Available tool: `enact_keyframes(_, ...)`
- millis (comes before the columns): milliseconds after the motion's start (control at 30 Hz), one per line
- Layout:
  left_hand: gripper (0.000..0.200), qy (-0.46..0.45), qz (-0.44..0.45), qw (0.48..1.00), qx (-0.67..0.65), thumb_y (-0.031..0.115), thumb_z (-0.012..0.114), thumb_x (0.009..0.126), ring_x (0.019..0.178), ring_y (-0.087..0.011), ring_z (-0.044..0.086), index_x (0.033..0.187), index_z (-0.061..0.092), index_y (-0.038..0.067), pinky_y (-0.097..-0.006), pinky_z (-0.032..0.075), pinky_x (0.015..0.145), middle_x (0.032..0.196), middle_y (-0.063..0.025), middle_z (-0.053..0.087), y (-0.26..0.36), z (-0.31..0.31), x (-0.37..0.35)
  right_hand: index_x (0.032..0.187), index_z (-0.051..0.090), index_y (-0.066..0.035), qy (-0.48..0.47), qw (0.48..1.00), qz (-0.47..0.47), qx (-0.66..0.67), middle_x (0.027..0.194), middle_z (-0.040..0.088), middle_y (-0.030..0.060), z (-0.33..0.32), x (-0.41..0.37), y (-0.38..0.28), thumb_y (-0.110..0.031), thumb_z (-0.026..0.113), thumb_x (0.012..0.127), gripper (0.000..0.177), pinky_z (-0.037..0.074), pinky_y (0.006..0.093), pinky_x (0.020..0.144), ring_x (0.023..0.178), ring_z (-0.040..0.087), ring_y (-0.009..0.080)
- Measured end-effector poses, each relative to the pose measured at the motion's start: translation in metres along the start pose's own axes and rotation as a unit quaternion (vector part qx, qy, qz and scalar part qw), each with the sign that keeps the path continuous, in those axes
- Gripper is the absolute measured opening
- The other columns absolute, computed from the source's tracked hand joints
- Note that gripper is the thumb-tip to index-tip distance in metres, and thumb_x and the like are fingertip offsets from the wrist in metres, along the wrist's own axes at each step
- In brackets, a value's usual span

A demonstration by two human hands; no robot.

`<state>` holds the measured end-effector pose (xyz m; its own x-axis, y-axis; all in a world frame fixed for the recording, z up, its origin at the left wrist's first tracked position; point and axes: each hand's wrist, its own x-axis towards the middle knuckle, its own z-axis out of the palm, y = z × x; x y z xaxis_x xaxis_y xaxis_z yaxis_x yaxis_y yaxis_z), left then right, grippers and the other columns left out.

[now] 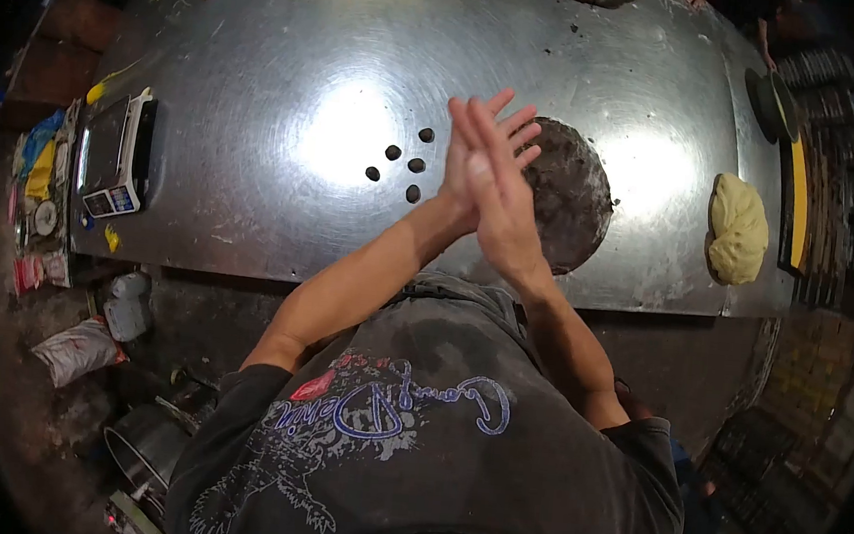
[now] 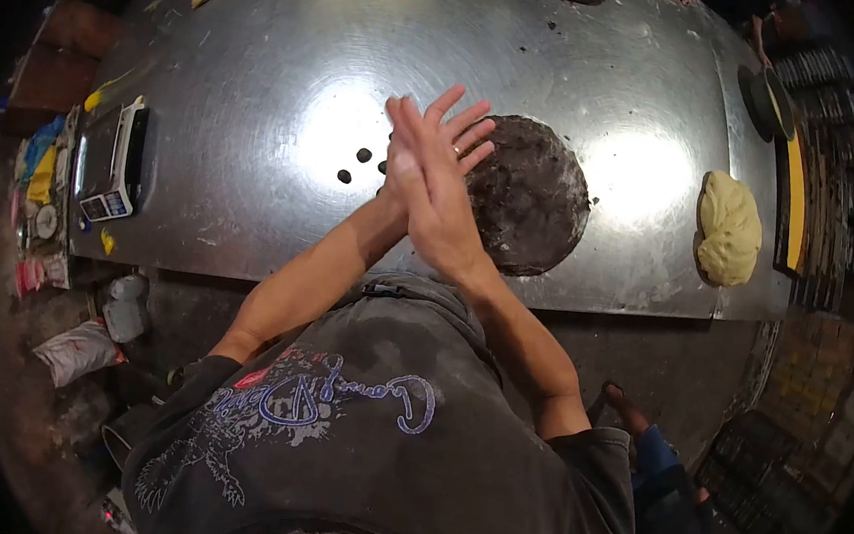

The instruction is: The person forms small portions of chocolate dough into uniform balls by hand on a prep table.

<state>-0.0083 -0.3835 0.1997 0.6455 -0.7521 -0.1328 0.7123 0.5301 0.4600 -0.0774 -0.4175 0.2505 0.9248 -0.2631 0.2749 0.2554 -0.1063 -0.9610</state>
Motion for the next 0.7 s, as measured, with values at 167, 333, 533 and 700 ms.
enact_keyframes(167, 0.087, -0.023, 0.054, 0.979, 0.195, 0.074, 0.018, 0.098, 0.148, -0.0258, 0.028, 0.160, 0.020, 0.012, -0.0394, 0.018, 0.123, 0.163, -0.0135, 0.026, 0.013, 0.037, -0.045, 0.157, 0.022, 0.001, 0.089, 0.974, -0.041, -0.202, 0.162, 0.025, 0.0220, -0.022, 0.033, 0.007, -0.037, 0.026, 0.109, 0.061, 0.007, 0.0474, 0.123, 0.152, 0.018, 0.0345)
enact_keyframes(333, 0.088, -0.016, 0.131, 0.991, 0.039, 0.074, 0.009, 0.097, 0.153, -0.0242, 0.015, 0.161, 0.014, 0.014, -0.0424, 0.010, 0.124, 0.166, -0.0090, 0.017, 0.052, 0.039, -0.036, 0.159, 0.019, -0.005, -0.077, 0.955, -0.106, -0.266, 0.167, 0.013, 0.0177, -0.009, -0.003, 0.014, -0.048, 0.017, 0.108, 0.067, 0.001, 0.0467, 0.123, 0.155, 0.005, 0.0356)
enact_keyframes(533, 0.087, -0.061, 0.028, 0.997, 0.049, 0.071, 0.015, 0.098, 0.145, -0.0257, 0.036, 0.155, 0.027, 0.006, -0.0420, 0.034, 0.118, 0.157, -0.0139, 0.035, 0.020, 0.019, -0.032, 0.154, 0.031, -0.001, 0.080, 0.953, -0.136, -0.261, 0.163, 0.025, 0.0190, 0.005, 0.031, -0.004, -0.043, 0.029, 0.107, 0.063, 0.005, 0.0515, 0.121, 0.152, 0.016, 0.0380)
enact_keyframes(700, 0.087, 0.034, 0.038, 0.998, -0.041, 0.066, 0.020, 0.098, 0.143, -0.0272, 0.039, 0.150, 0.030, -0.003, -0.0411, 0.035, 0.121, 0.156, -0.0166, 0.036, 0.032, -0.014, -0.018, 0.134, 0.054, -0.001, 0.119, 0.972, -0.139, -0.148, 0.122, 0.056, 0.0114, -0.019, 0.028, 0.004, -0.008, 0.052, 0.103, 0.032, 0.046, 0.0322, 0.096, 0.105, 0.058, 0.0216)
